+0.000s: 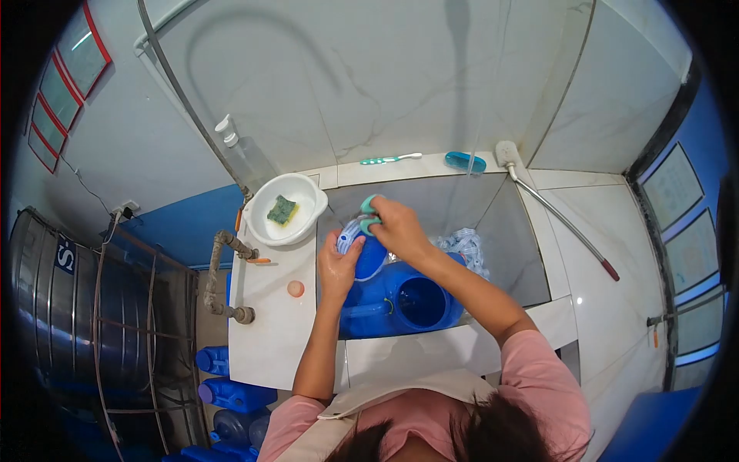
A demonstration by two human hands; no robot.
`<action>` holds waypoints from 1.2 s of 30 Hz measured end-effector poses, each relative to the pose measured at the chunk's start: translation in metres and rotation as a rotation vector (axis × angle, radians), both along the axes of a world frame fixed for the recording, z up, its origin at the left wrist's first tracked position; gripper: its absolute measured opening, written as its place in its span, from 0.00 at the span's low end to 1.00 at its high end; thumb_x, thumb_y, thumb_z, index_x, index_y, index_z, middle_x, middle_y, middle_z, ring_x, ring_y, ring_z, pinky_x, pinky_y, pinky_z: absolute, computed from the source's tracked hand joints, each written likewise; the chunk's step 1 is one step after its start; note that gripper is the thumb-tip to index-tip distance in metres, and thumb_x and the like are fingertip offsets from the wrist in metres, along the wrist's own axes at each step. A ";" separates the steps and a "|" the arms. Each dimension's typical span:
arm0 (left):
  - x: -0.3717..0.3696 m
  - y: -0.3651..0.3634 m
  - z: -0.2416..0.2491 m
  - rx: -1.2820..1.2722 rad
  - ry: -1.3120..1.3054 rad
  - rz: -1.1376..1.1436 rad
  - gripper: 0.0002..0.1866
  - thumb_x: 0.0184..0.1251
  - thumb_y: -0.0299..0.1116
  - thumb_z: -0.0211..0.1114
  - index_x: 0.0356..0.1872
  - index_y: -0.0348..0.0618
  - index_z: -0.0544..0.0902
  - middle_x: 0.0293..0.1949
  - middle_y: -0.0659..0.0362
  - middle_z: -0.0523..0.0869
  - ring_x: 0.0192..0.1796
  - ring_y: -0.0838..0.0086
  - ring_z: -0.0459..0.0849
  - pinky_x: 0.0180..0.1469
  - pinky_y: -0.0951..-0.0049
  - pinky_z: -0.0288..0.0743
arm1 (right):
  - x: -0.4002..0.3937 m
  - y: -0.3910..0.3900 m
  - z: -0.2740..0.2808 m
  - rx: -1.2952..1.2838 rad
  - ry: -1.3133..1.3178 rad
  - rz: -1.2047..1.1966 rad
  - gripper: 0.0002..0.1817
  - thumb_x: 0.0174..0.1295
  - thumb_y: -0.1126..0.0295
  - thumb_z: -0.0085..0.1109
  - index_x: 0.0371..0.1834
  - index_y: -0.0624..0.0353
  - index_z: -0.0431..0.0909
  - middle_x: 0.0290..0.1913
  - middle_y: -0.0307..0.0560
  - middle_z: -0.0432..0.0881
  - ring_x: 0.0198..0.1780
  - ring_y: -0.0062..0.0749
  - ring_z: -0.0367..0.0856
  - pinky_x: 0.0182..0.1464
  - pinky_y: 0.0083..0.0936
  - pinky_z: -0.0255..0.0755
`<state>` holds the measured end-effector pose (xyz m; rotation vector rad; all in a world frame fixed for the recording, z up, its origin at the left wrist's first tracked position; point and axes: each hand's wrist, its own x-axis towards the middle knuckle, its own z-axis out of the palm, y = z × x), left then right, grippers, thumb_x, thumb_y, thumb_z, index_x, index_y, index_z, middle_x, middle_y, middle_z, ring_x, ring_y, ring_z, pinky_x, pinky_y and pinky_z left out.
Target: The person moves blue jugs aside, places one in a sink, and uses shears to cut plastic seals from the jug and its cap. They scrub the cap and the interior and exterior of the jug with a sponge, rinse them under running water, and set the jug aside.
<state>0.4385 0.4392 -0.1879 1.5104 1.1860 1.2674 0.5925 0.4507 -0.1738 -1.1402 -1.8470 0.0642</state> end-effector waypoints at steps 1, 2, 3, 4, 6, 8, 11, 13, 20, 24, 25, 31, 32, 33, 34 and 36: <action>-0.002 0.002 -0.002 0.000 0.001 0.001 0.12 0.57 0.31 0.68 0.35 0.35 0.77 0.28 0.61 0.80 0.29 0.82 0.74 0.32 0.80 0.70 | -0.001 0.009 -0.002 -0.127 0.175 -0.049 0.14 0.48 0.76 0.60 0.39 0.61 0.70 0.30 0.54 0.77 0.35 0.50 0.78 0.36 0.39 0.71; -0.005 0.004 -0.006 -0.021 -0.029 -0.038 0.11 0.58 0.30 0.68 0.36 0.37 0.76 0.29 0.61 0.80 0.30 0.83 0.74 0.33 0.81 0.70 | -0.001 0.018 -0.004 -0.253 0.351 -0.101 0.14 0.49 0.75 0.60 0.40 0.62 0.70 0.29 0.56 0.78 0.33 0.52 0.78 0.35 0.40 0.71; -0.009 0.006 -0.011 -0.040 -0.059 -0.079 0.10 0.58 0.28 0.68 0.36 0.38 0.76 0.31 0.61 0.81 0.31 0.84 0.74 0.34 0.81 0.70 | 0.006 0.031 -0.011 -0.252 0.353 -0.102 0.14 0.49 0.75 0.60 0.40 0.62 0.70 0.29 0.56 0.78 0.33 0.52 0.78 0.35 0.40 0.71; -0.014 0.009 -0.020 -0.038 -0.058 -0.081 0.10 0.58 0.28 0.68 0.36 0.38 0.76 0.31 0.61 0.81 0.31 0.84 0.74 0.34 0.81 0.70 | 0.017 0.047 -0.023 -0.287 0.353 -0.219 0.14 0.50 0.74 0.60 0.39 0.64 0.70 0.31 0.59 0.79 0.34 0.55 0.78 0.36 0.44 0.71; -0.030 0.011 -0.039 0.024 -0.303 -0.130 0.14 0.58 0.25 0.67 0.43 0.39 0.74 0.37 0.60 0.81 0.37 0.83 0.76 0.40 0.82 0.71 | 0.042 0.072 -0.054 -0.363 0.262 -0.406 0.14 0.52 0.72 0.60 0.39 0.66 0.69 0.33 0.62 0.80 0.36 0.58 0.79 0.37 0.47 0.71; -0.046 0.013 -0.044 0.024 -0.380 -0.094 0.18 0.57 0.23 0.66 0.48 0.39 0.71 0.41 0.59 0.80 0.41 0.80 0.76 0.45 0.80 0.70 | 0.069 0.084 -0.092 -0.370 0.079 -0.445 0.13 0.53 0.71 0.59 0.37 0.65 0.70 0.33 0.61 0.80 0.36 0.58 0.79 0.37 0.46 0.72; -0.058 0.026 -0.035 0.092 -0.522 0.025 0.24 0.57 0.18 0.62 0.55 0.38 0.67 0.50 0.55 0.77 0.50 0.75 0.76 0.55 0.74 0.68 | 0.097 0.089 -0.146 -0.427 -0.139 -0.439 0.11 0.55 0.69 0.58 0.36 0.64 0.70 0.34 0.62 0.81 0.37 0.58 0.80 0.38 0.46 0.73; -0.068 0.033 -0.024 0.165 -0.584 0.112 0.26 0.57 0.16 0.59 0.58 0.38 0.65 0.54 0.53 0.75 0.54 0.71 0.75 0.60 0.70 0.65 | 0.105 0.095 -0.148 -0.512 -0.271 -0.452 0.11 0.56 0.68 0.58 0.35 0.63 0.70 0.34 0.62 0.81 0.39 0.59 0.80 0.40 0.45 0.74; -0.062 0.029 -0.056 -0.071 -0.532 0.032 0.29 0.56 0.17 0.60 0.60 0.37 0.63 0.53 0.54 0.75 0.53 0.72 0.75 0.57 0.72 0.68 | 0.086 0.155 -0.084 -0.653 -0.543 -0.082 0.20 0.60 0.67 0.53 0.51 0.66 0.64 0.37 0.64 0.81 0.39 0.56 0.81 0.40 0.44 0.75; -0.041 0.021 -0.079 -0.337 -0.685 -0.039 0.28 0.56 0.20 0.58 0.60 0.41 0.65 0.52 0.56 0.75 0.53 0.71 0.76 0.56 0.70 0.70 | 0.069 0.207 -0.075 -0.601 -0.631 -0.060 0.16 0.57 0.70 0.54 0.48 0.64 0.71 0.39 0.63 0.80 0.43 0.53 0.81 0.42 0.42 0.75; -0.041 0.020 -0.080 -0.444 -0.696 -0.051 0.27 0.56 0.22 0.57 0.60 0.43 0.65 0.53 0.55 0.75 0.55 0.69 0.75 0.57 0.67 0.71 | 0.067 0.218 -0.084 -0.617 -0.773 -0.126 0.12 0.56 0.71 0.54 0.43 0.63 0.75 0.39 0.62 0.81 0.44 0.52 0.81 0.42 0.41 0.75; -0.041 0.013 -0.084 -0.705 -0.951 -0.014 0.24 0.59 0.34 0.56 0.58 0.42 0.67 0.52 0.57 0.77 0.54 0.67 0.77 0.58 0.63 0.70 | -0.061 0.251 -0.069 -0.088 -0.392 0.107 0.07 0.48 0.73 0.55 0.26 0.63 0.80 0.35 0.59 0.81 0.38 0.52 0.80 0.42 0.41 0.74; -0.041 0.014 -0.089 -0.710 -0.952 -0.010 0.24 0.59 0.34 0.56 0.58 0.42 0.67 0.52 0.57 0.77 0.54 0.67 0.77 0.58 0.63 0.70 | -0.099 0.245 -0.057 -0.274 -0.371 0.177 0.10 0.52 0.69 0.54 0.30 0.65 0.80 0.33 0.60 0.81 0.38 0.53 0.80 0.45 0.41 0.74; -0.040 0.017 -0.093 -0.751 -1.001 -0.023 0.23 0.59 0.34 0.56 0.57 0.41 0.68 0.53 0.57 0.78 0.55 0.66 0.78 0.59 0.62 0.69 | -0.130 0.226 -0.039 -0.520 -0.106 0.225 0.14 0.57 0.65 0.52 0.33 0.67 0.81 0.32 0.61 0.81 0.41 0.54 0.80 0.48 0.41 0.73; -0.040 0.018 -0.097 -0.790 -1.049 -0.036 0.23 0.60 0.35 0.56 0.57 0.41 0.69 0.53 0.56 0.79 0.55 0.65 0.78 0.60 0.61 0.68 | -0.156 0.227 -0.046 -0.632 -0.177 0.175 0.15 0.57 0.64 0.54 0.36 0.66 0.81 0.35 0.61 0.81 0.43 0.53 0.80 0.50 0.41 0.72; -0.040 0.019 -0.102 -0.827 -1.070 -0.019 0.23 0.60 0.35 0.55 0.57 0.40 0.70 0.53 0.55 0.79 0.56 0.64 0.77 0.61 0.60 0.67 | -0.182 0.233 -0.079 -0.735 -0.235 0.127 0.16 0.57 0.62 0.55 0.39 0.66 0.80 0.37 0.61 0.81 0.46 0.52 0.80 0.52 0.40 0.71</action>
